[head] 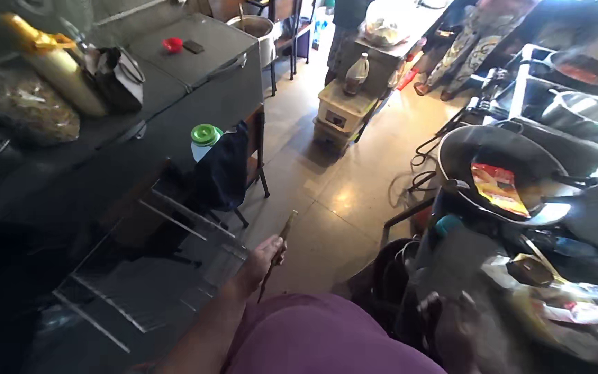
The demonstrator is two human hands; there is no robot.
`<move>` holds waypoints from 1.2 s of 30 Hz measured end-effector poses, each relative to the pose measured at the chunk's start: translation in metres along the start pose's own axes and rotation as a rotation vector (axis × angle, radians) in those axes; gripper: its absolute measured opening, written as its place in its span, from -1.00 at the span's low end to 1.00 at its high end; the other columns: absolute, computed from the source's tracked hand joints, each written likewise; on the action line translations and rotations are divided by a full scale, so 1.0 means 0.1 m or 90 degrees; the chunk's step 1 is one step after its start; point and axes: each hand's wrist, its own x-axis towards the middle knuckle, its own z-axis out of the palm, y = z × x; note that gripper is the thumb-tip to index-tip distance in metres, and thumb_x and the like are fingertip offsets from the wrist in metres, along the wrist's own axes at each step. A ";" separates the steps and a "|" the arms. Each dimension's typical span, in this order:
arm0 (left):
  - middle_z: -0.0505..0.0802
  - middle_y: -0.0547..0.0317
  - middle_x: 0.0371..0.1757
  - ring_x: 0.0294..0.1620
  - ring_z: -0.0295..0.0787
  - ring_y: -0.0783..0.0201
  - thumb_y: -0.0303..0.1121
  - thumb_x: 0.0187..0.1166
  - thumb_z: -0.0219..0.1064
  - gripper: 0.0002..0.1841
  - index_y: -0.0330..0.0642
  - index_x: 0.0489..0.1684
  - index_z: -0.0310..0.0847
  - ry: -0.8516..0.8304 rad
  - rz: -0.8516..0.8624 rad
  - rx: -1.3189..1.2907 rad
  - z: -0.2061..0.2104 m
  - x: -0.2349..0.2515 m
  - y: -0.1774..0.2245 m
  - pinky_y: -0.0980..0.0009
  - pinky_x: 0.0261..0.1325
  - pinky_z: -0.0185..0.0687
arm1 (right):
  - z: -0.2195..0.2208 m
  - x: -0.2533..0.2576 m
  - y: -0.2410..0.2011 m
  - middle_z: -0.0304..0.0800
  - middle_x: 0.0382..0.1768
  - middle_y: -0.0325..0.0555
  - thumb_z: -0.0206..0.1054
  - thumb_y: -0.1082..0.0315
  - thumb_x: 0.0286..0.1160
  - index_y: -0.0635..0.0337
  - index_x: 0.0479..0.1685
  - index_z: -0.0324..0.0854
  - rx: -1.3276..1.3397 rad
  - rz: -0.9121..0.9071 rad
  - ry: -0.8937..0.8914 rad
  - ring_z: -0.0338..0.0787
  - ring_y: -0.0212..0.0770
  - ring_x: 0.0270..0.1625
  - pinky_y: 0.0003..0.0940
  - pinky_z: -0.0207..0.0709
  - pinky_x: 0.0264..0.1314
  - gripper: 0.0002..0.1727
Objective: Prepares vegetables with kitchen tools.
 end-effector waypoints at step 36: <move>0.64 0.40 -0.35 -0.56 0.40 0.58 -0.31 0.85 -0.16 -0.55 -0.24 0.57 0.43 -0.116 0.025 0.164 1.17 4.36 2.23 0.64 -0.47 0.38 | 2.53 5.81 -1.15 0.72 0.05 -0.02 0.43 -0.34 0.39 -0.58 0.64 0.50 -0.232 -0.128 -0.449 0.71 -0.15 -0.09 -0.08 0.65 -0.03 -0.28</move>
